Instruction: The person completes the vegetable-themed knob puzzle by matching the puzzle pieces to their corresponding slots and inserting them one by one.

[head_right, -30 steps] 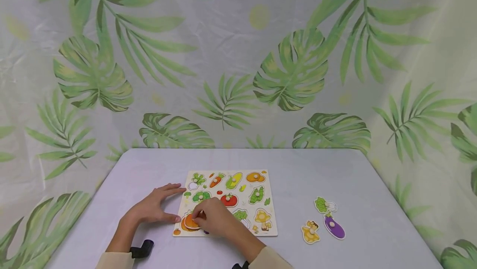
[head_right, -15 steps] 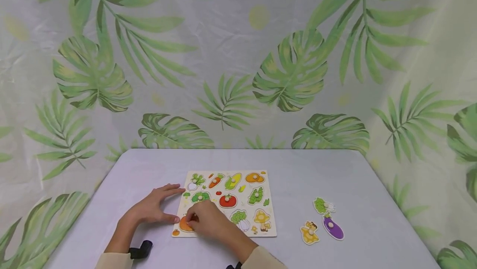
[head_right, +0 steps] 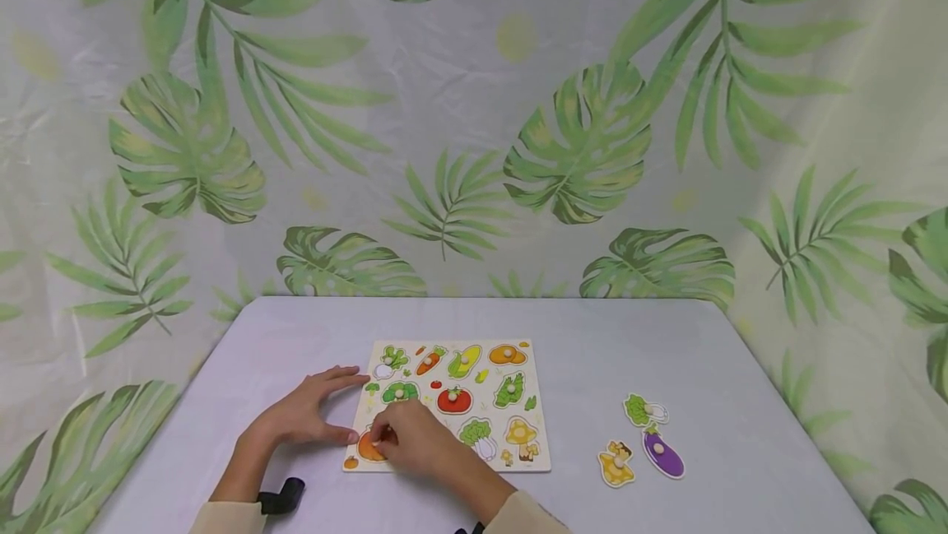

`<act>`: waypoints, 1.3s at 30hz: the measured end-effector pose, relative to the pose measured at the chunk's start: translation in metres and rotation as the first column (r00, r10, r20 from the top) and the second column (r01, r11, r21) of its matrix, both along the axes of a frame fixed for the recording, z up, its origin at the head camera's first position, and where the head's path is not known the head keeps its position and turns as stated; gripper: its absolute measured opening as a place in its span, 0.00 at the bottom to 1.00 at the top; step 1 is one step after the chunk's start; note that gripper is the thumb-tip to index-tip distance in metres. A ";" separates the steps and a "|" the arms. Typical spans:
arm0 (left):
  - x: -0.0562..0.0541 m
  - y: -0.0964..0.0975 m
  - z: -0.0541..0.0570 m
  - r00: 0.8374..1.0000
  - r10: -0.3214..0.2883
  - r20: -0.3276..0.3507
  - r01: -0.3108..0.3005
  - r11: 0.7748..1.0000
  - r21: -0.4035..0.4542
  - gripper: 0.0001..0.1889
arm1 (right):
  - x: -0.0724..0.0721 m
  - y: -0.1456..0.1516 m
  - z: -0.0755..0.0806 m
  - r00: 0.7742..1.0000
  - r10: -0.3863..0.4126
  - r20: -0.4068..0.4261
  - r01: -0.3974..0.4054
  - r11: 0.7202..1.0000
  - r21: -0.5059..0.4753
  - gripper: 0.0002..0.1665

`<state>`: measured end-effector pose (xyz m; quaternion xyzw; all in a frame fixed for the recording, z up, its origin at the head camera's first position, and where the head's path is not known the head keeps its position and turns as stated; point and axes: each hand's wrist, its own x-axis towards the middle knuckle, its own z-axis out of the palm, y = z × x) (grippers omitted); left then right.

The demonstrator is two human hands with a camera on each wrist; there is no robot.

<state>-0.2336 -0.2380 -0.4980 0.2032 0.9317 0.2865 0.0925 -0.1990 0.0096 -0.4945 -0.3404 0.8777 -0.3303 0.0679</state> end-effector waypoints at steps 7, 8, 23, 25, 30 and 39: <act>0.000 0.001 -0.002 1.000 0.019 0.006 -0.019 1.000 -0.006 0.47 | 0.000 0.006 0.003 1.000 0.008 0.013 -0.007 0.999 -0.034 0.05; 0.000 0.001 -0.002 1.000 0.020 0.007 -0.020 1.000 -0.007 0.47 | 0.000 0.008 0.003 1.000 0.003 0.019 -0.002 0.999 -0.036 0.04; 0.000 0.001 -0.001 1.000 0.015 0.011 -0.014 1.000 -0.018 0.47 | -0.008 0.042 0.011 0.996 -0.088 -0.002 0.088 0.996 0.000 0.11; 0.000 0.001 -0.002 1.000 0.016 0.011 -0.016 1.000 -0.020 0.48 | -0.009 0.046 0.009 0.995 -0.101 -0.009 0.101 0.995 0.004 0.12; 0.000 0.001 -0.003 1.000 0.017 0.007 -0.017 1.000 -0.027 0.48 | -0.011 0.056 0.008 0.991 -0.136 -0.009 0.136 0.991 -0.011 0.16; 0.000 0.002 -0.002 1.000 0.021 0.012 -0.021 1.000 -0.024 0.48 | -0.012 0.082 0.014 0.982 -0.186 -0.038 0.184 0.982 -0.049 0.20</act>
